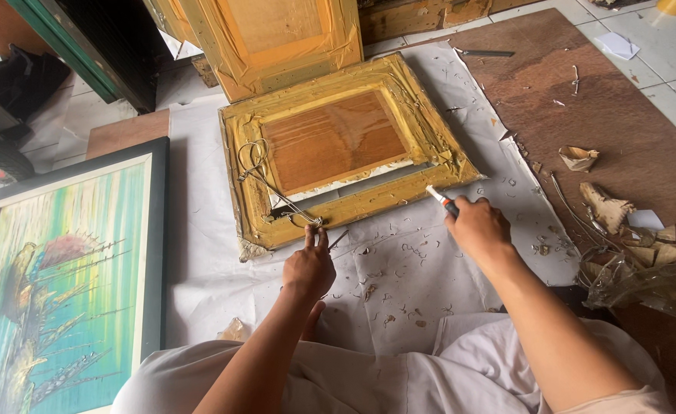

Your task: The person sits on the floor and uses pliers and a screwdriver to remove nails and staples from the back of a wooden picture frame. The person works methodically along the frame edges, extracting fasteners and leaving debris on the protective sheet.

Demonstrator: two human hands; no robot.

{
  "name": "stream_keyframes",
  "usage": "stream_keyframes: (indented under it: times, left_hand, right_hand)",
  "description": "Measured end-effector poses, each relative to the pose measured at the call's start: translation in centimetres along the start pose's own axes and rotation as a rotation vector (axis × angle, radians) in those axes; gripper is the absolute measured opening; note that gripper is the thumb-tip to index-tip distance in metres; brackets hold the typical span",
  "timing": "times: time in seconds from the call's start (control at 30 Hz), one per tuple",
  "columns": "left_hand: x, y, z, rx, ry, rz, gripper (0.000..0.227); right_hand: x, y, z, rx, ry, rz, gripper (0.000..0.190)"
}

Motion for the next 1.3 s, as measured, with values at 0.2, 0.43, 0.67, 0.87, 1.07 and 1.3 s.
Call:
stream_keyframes:
  times: [0.2, 0.43, 0.67, 0.87, 1.07, 1.3]
  left_hand:
    - [-0.2, -0.4, -0.5, -0.012, -0.001, 0.004, 0.065]
    - [-1.0, -0.1, 0.1, 0.036, 0.034, 0.002, 0.064]
    - [-1.7, -0.5, -0.4, 0.072, 0.153, -0.011, 0.064]
    - [-0.8, -0.3, 0.2, 0.057, 0.129, -0.006, 0.065]
    - [-0.7, -0.9, -0.3, 0.061, 0.127, 0.009, 0.067]
    - [-0.3, -0.5, 0.1, 0.052, 0.108, 0.019, 0.071]
  right_hand:
    - [-0.2, 3.0, 5.0, -0.015, -0.129, -0.039, 0.032]
    - [3.1, 2.6, 6.5, -0.140, -0.412, -0.081, 0.030]
    - [2.5, 7.3, 9.6, -0.107, -0.387, -0.121, 0.026]
    - [-0.9, 1.8, 2.6, 0.514, 0.761, 0.165, 0.037]
    - [-0.3, -0.5, 1.2, 0.651, 1.193, 0.286, 0.037]
    - [-2.3, 1.5, 1.3, 0.196, 0.301, 0.148, 0.047]
Point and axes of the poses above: each hand's wrist, its own y-axis towards the middle knuckle, its own z-axis out of the palm, x = y × z, the point moved 4 cm from there along y, towards the middle knuckle, and after that the axes turned 7 degrees about z, right-handed, at the moved point
